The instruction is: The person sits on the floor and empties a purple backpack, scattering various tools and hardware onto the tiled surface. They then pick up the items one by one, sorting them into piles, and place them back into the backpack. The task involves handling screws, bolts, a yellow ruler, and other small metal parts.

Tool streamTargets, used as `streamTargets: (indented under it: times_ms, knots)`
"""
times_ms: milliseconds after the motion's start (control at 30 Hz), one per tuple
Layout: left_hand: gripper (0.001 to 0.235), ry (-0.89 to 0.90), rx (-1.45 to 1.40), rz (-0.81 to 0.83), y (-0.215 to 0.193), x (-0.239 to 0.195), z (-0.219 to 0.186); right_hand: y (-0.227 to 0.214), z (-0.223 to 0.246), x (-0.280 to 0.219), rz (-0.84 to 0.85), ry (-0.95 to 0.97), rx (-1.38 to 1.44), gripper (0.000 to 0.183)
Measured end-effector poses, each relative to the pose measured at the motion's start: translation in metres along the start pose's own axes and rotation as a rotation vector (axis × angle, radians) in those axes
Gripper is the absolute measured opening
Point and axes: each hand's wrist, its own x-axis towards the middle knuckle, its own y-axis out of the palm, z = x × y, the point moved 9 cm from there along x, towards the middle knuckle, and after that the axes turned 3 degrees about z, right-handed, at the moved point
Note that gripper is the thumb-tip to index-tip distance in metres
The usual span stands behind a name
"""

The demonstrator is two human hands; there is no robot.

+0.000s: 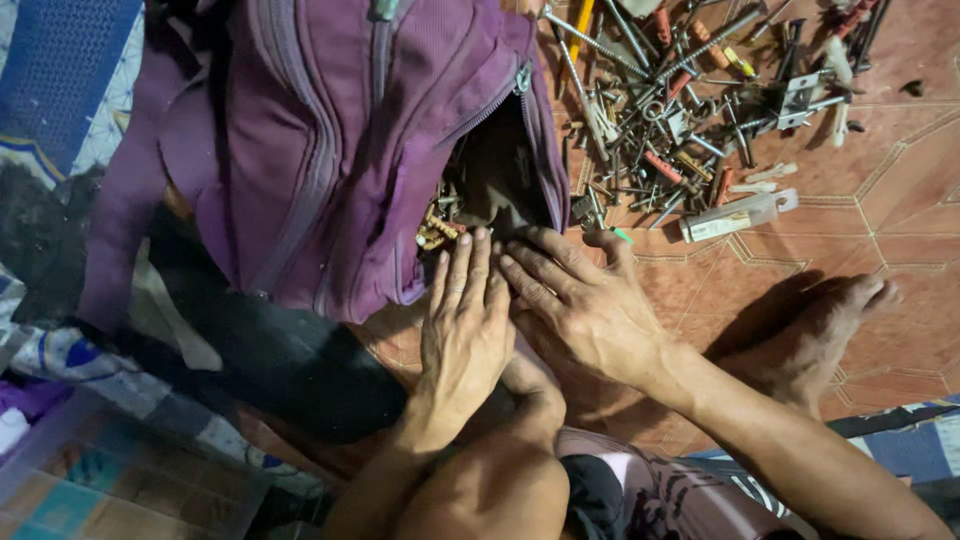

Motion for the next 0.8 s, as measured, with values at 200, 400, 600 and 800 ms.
streamTargets:
  times_ms: [200, 400, 600, 800]
  knots:
    - [0.058, -0.023, -0.158, -0.037, -0.021, -0.004, 0.002, -0.003, -0.001, -0.001, -0.029, 0.015, 0.040, 0.063]
    - [0.050, -0.148, -0.197, -0.081, -0.034, -0.017, 0.010, -0.005, 0.006, 0.004, -0.052, -0.011, 0.111, 0.052]
    - [0.058, -0.141, 0.028, 0.015, -0.048, 0.005, 0.010, -0.010, 0.009, 0.010, -0.073, -0.009, 0.122, 0.049]
    - [0.083, -0.093, 0.382, 0.916, -0.004, 0.025, 0.035, -0.009, 0.015, 0.014, -0.079, -0.001, 0.099, 0.042]
